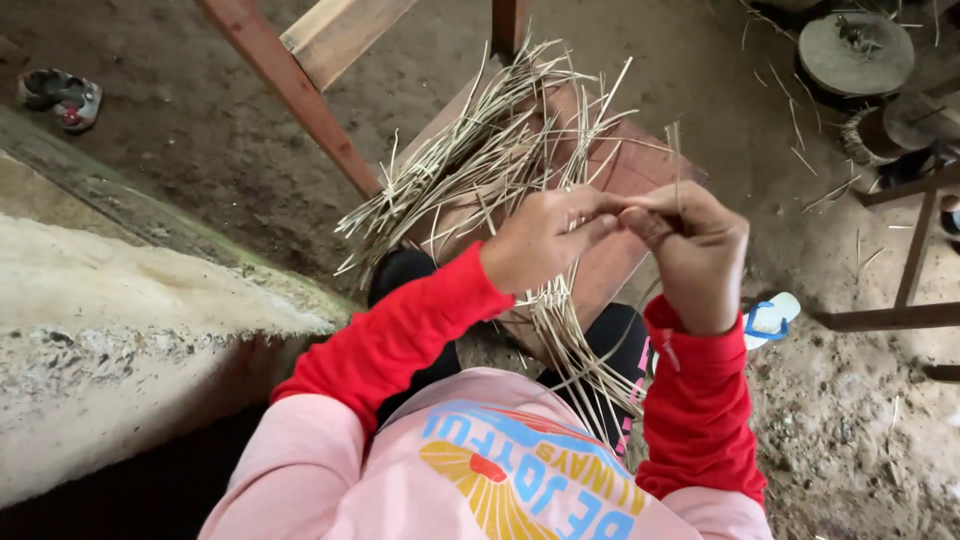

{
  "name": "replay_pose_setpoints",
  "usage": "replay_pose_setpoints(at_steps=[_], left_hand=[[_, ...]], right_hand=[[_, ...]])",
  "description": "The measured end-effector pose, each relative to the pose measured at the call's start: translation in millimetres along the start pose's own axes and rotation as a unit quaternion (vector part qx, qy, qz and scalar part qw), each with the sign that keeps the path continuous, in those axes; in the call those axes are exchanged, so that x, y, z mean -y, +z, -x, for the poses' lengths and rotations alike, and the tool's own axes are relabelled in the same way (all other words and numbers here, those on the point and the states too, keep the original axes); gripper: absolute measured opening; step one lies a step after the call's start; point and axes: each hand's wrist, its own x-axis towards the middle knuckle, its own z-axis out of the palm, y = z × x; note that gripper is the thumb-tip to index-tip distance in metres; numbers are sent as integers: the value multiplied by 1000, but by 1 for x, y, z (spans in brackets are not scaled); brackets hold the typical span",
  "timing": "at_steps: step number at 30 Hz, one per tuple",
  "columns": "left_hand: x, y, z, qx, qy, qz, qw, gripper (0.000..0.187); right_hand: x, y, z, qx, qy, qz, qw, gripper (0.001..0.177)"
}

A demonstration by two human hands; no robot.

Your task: Weaving thin straw strands together to create a patterned mat or craft item

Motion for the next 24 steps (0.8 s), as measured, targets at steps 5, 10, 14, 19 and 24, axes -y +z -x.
replay_pose_setpoints(at_steps=[5,10,14,19,24], left_hand=[[15,21,7,-89,-39,25,995,9],[2,-5,7,-110,-24,-49,992,9],[14,-37,13,-114,-94,-126,981,14],[58,-91,39,-168,-158,-139,963,11],[100,-147,80,-258,-172,-328,892,16]], right_hand=[[5,11,13,-104,-9,69,992,18],[5,-7,31,-134,-83,77,985,16],[-3,-49,58,-276,-81,127,949,36],[-58,-231,76,111,-309,284,901,30],[-165,-379,213,145,-35,-142,978,12]])
